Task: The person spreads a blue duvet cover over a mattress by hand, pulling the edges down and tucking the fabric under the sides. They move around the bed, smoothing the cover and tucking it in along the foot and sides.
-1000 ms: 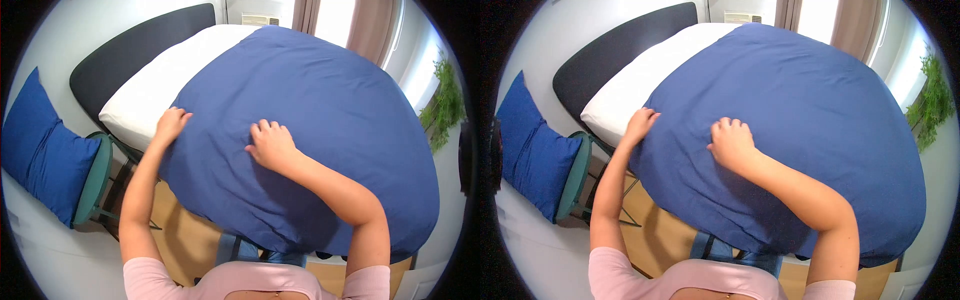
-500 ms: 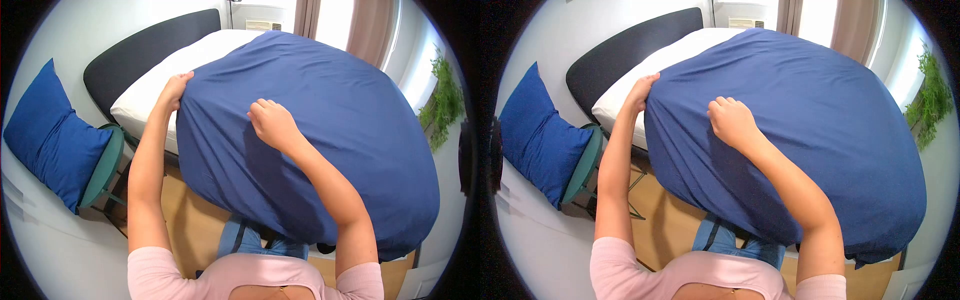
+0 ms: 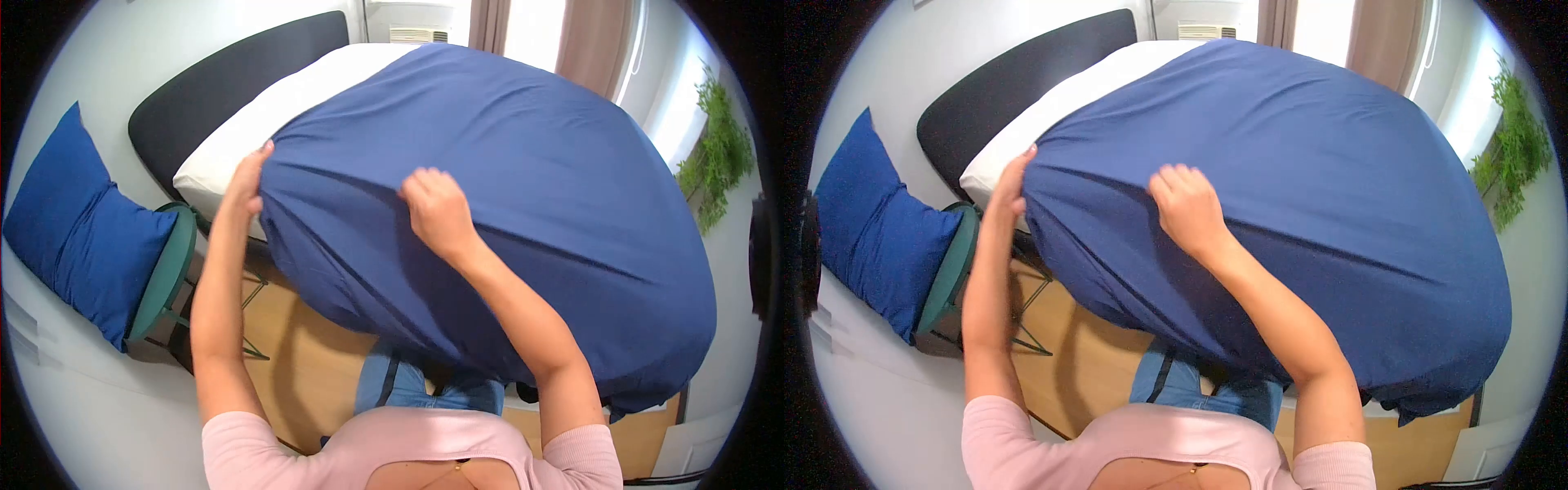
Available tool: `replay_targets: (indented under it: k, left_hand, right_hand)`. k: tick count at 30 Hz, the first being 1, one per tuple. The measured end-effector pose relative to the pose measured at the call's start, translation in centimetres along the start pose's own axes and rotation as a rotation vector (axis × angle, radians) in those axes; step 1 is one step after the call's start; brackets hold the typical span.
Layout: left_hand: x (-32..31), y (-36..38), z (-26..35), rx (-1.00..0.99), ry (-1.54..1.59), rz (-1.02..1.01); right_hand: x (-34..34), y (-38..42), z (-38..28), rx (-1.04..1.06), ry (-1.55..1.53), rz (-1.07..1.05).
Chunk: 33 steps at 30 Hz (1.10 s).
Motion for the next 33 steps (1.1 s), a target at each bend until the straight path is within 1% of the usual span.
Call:
replay_targets:
  k: [1,2,4,6,7,8,10,11,12,13,14,15,16,18,19,20,22,23,24,27,30,32,33]
  left_hand:
    - [0.3,-0.1,1.8,-0.031,-0.086,0.041]
    - [-0.1,0.6,4.0,-0.064,-0.268,0.043]
    - [3.8,-0.2,6.5,-0.253,-0.575,0.101]
    - [10.1,0.5,4.2,-0.069,-1.357,0.403]
    - [10.7,2.9,3.9,-0.136,-1.745,0.643]
    - [10.1,5.0,3.6,-0.190,-2.120,0.900]
    - [8.8,4.5,2.4,-0.375,-1.957,0.830]
    - [7.9,3.2,1.3,-0.601,-1.779,0.682]
    - [7.7,1.1,-0.1,-0.589,-1.677,0.634]
    - [6.1,-0.2,-2.0,-0.371,-1.604,0.550]
    - [4.5,-1.3,-4.2,-0.298,-1.525,0.466]
    - [2.6,-1.1,-5.1,-0.447,-1.592,0.584]
    - [0.6,-0.2,-5.5,-0.552,-1.610,0.603]
    - [-0.4,-0.8,-6.4,-0.463,-1.488,0.542]
    - [-1.0,-1.5,-7.4,-0.361,-1.397,0.445]
    - [-1.7,-1.9,-8.4,-0.259,-1.307,0.350]
    - [-4.6,-0.2,-7.8,-0.255,-1.111,0.309]
    - [-5.1,-0.8,-8.8,-0.221,-0.960,0.247]
    - [-5.7,-1.5,-9.7,-0.186,-0.807,0.184]
    - [-7.8,-2.7,-11.2,-0.100,-0.749,0.025]
    - [-5.1,-3.0,-7.2,-0.306,-0.562,0.286]
    - [-1.8,-4.2,-4.9,-0.095,-0.149,0.153]
    - [-1.7,-4.3,-3.0,-0.066,-0.079,0.066]
  right_hand:
    - [0.8,-1.0,0.2,-0.009,-0.001,0.005]
    - [1.4,-1.9,0.4,-0.017,-0.004,0.008]
    - [2.3,-2.0,0.6,-0.025,-0.040,-0.010]
    - [3.5,-0.2,-0.2,-0.028,-0.105,-0.043]
    - [3.9,1.1,0.1,-0.089,-0.155,-0.079]
    - [4.1,2.2,1.1,-0.130,-0.094,-0.096]
    - [3.4,4.6,3.6,-0.214,0.013,-0.135]
    - [3.3,5.5,5.1,-0.270,0.101,-0.128]
    - [3.1,6.3,6.6,-0.325,0.189,-0.121]
    - [2.8,7.1,7.8,-0.365,0.270,-0.136]
    - [2.4,8.0,8.7,-0.367,0.352,-0.140]
    - [1.8,9.0,9.4,-0.361,0.339,-0.155]
    - [1.3,9.5,9.9,-0.356,0.331,-0.166]
    - [1.6,9.3,9.7,-0.328,0.293,-0.120]
    - [1.8,9.5,9.5,-0.317,0.271,-0.097]
    - [1.3,9.4,9.7,-0.331,0.269,-0.138]
    - [0.1,9.0,10.4,-0.361,0.259,-0.218]
    - [0.9,8.4,10.0,-0.291,0.248,-0.064]
    - [1.5,8.0,10.1,-0.307,0.227,-0.037]
    - [3.9,6.1,10.0,-0.312,0.194,0.043]
    - [4.3,5.8,10.1,-0.299,0.176,0.024]
    - [5.1,5.0,10.2,-0.266,0.190,0.042]
    - [5.5,4.7,10.1,-0.255,0.191,0.047]
Point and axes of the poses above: each hand's wrist, its own y-axis away from the middle knuckle, its own x-axis out of the back of the hand, z = x × y, the point moved 10 cm from there along -y, towards the middle knuckle, and after that the axes turned 2 degrees about x, right-handed, at the moved point
